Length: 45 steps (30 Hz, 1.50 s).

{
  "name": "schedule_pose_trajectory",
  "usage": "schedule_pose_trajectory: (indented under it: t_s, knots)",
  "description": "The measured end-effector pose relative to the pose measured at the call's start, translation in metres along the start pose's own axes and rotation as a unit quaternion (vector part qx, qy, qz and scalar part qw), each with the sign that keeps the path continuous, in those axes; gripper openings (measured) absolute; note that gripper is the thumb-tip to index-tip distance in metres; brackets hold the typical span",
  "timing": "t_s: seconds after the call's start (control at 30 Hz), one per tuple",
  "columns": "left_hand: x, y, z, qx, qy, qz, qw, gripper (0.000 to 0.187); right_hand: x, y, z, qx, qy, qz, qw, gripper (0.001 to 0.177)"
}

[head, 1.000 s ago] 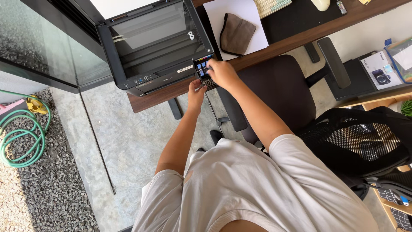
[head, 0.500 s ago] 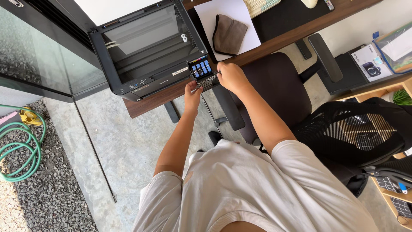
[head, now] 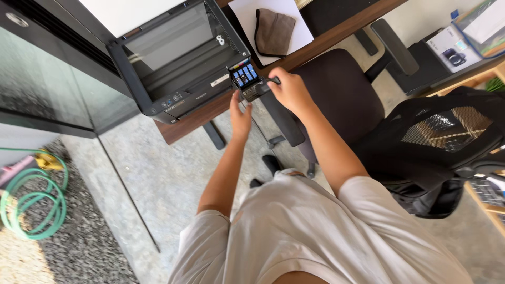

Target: The person wipes the exterior and interior surfaces of a multifunction printer with a cloth, opens the scanner lid and cartridge cover, and uses a small brush to clean the cartridge area. They retrieve a new ink cartridge from a nearby shelf and place it on the desk.

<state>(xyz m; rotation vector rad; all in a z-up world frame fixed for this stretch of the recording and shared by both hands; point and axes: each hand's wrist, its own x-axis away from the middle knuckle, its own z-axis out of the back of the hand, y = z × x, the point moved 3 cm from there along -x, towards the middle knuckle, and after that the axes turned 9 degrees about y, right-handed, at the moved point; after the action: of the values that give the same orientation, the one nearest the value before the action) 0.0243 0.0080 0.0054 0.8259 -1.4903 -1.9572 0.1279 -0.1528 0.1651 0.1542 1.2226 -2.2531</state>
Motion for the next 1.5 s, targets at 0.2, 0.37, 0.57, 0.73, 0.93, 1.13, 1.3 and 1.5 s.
schedule_pose_trajectory:
  t_s: [0.2, 0.37, 0.57, 0.73, 0.93, 1.13, 1.3, 1.5]
  knots:
    - [0.046, 0.087, 0.013, -0.171, -0.082, -0.190, 0.963, 0.064, 0.071, -0.023, 0.048, 0.006, 0.035, 0.006, 0.999, 0.019]
    - [0.090, 0.127, 0.010, -0.190, -0.186, -0.193, 0.944, 0.040, 0.116, -0.038, 0.076, -0.043, 0.026, 0.018, 0.999, 0.027]
    - [0.162, 0.166, 0.015, -0.138, -0.199, -0.228, 0.943, 0.038, 0.172, -0.047, 0.127, -0.069, 0.003, 0.038, 0.997, 0.026]
    - [0.268, 0.193, -0.010, -0.176, -0.179, -0.254, 0.934, 0.038, 0.253, -0.039, 0.190, -0.058, 0.018, 0.038, 0.997, 0.028]
    - [0.397, 0.209, -0.045, -0.163, -0.151, -0.279, 0.934, 0.036, 0.352, -0.025, 0.277, -0.071, 0.016, 0.035, 0.997, 0.032]
    - [0.484, 0.245, -0.054, -0.144, -0.191, -0.294, 0.925, 0.039, 0.428, -0.033, 0.346, -0.079, 0.035, 0.002, 0.996, 0.030]
    - [0.526, 0.268, -0.045, -0.131, -0.211, -0.302, 0.920, 0.039, 0.473, -0.040, 0.368, -0.101, 0.059, -0.017, 0.993, 0.030]
    - [0.569, 0.290, -0.022, -0.145, -0.236, -0.304, 0.912, 0.043, 0.516, -0.061, 0.380, -0.088, 0.053, -0.052, 0.993, 0.029]
